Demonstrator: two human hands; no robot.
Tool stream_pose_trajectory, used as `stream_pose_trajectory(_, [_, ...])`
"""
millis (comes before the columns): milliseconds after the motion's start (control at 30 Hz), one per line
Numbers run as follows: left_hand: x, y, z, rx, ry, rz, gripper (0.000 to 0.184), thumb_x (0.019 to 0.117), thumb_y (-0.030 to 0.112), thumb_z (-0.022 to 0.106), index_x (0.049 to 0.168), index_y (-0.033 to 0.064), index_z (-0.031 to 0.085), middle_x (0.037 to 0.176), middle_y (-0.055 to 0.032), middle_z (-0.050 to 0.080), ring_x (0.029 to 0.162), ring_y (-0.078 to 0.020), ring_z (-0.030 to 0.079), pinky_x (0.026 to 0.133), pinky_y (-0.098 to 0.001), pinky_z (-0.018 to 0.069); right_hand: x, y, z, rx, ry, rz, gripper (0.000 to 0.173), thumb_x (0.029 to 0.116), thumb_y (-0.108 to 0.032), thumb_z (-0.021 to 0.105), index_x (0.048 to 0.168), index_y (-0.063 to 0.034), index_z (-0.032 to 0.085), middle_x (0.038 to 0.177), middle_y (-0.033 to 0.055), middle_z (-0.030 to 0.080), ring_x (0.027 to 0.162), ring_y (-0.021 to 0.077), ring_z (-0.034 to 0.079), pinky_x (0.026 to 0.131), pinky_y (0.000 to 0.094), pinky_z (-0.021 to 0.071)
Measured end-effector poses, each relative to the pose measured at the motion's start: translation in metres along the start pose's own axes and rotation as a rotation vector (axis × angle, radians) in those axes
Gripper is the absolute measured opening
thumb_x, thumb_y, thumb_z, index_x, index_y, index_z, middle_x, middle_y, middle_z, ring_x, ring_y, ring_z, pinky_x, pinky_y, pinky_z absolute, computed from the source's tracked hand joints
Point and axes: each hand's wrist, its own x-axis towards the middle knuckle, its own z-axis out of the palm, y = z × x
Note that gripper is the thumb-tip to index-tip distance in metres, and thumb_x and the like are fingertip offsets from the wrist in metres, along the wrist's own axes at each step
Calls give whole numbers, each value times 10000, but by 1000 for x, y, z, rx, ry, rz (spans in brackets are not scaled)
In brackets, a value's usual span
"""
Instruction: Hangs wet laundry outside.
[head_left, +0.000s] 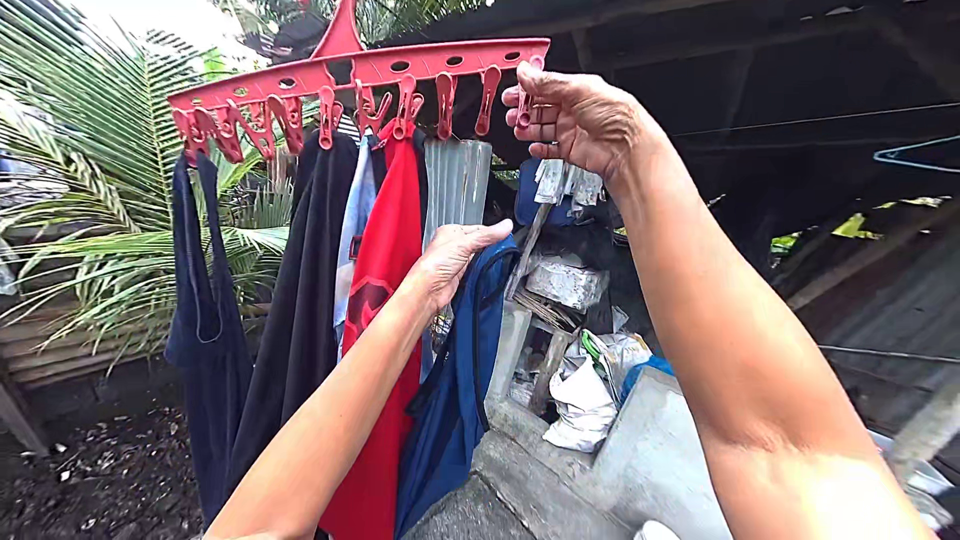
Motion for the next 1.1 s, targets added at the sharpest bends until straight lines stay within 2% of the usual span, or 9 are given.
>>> stream_pose_trajectory(167, [4, 14, 5, 168, -92, -37, 102, 1009, 33, 580, 1023, 24, 681, 832, -16, 670, 704, -58, 633, 668, -206, 550, 1, -3, 0, 133, 56, 2, 281, 1053, -394, 547, 1104, -154, 684, 897, -38, 697, 806, 68, 676, 704, 219, 549])
stream_pose_trajectory(267, [7, 22, 3, 250, -166, -19, 101, 1013, 34, 566, 1020, 45, 666, 824, 0, 671, 666, -34, 613, 607, -173, 518, 2, 4, 0, 22, 22, -97, 285, 1081, -328, 518, 1095, -85, 665, 863, -16, 705, 782, 95, 712, 730, 256, 603])
stream_pose_trajectory(367, [7, 30, 5, 377, -244, 82, 73, 997, -2, 582, 1001, 33, 647, 774, 10, 679, 571, -6, 559, 514, -149, 453, -2, 12, -1, -136, -18, -227, 257, 1082, -239, 532, 1002, -45, 681, 802, 5, 728, 733, 121, 739, 704, 285, 633])
stream_pose_trajectory(533, [14, 48, 10, 758, -415, 247, 103, 1032, 35, 540, 1055, 38, 640, 765, 28, 661, 588, 15, 560, 528, -147, 441, -12, 9, 3, -271, -70, -263, 194, 1067, -191, 554, 975, -57, 658, 859, 3, 732, 766, 86, 733, 718, 244, 615])
stream_pose_trajectory(633, [21, 60, 7, 967, -376, 274, 66, 1005, 69, 614, 1035, 50, 669, 734, 17, 645, 624, -8, 576, 603, -186, 470, -17, 8, 3, -189, -99, -235, 209, 1082, -180, 519, 967, -59, 644, 839, 4, 733, 760, 103, 741, 731, 263, 628])
stream_pose_trajectory(767, [12, 65, 13, 778, -138, 103, 172, 990, 86, 649, 825, 61, 610, 699, 5, 615, 589, -34, 571, 553, -185, 476, -19, 13, 9, -70, -89, -198, 227, 1085, -174, 511, 967, -39, 650, 816, 31, 743, 733, 134, 752, 692, 280, 637])
stream_pose_trajectory(900, [2, 67, 12, 420, -22, -20, 102, 1001, 60, 592, 927, 92, 654, 790, 18, 661, 653, -35, 620, 598, -175, 524, -23, 21, 17, -97, -38, -178, 247, 1095, -201, 492, 972, -61, 655, 818, 14, 755, 736, 101, 737, 649, 244, 588])
stream_pose_trajectory(967, [-2, 67, 8, 306, -1, -11, 95, 1022, 63, 565, 984, 102, 643, 824, 24, 663, 679, -34, 635, 631, -175, 544, -24, 28, 20, -111, -22, -169, 292, 1113, -223, 440, 958, -84, 645, 841, -3, 758, 770, 88, 733, 657, 239, 567])
stream_pose_trajectory(1100, [-7, 60, 0, 234, 70, 72, 87, 1031, 78, 568, 1006, 77, 651, 819, 19, 671, 616, -25, 620, 568, -159, 533, -23, 40, 25, 20, -17, -182, 353, 1128, -209, 381, 930, -77, 643, 830, 13, 764, 783, 101, 743, 667, 251, 578])
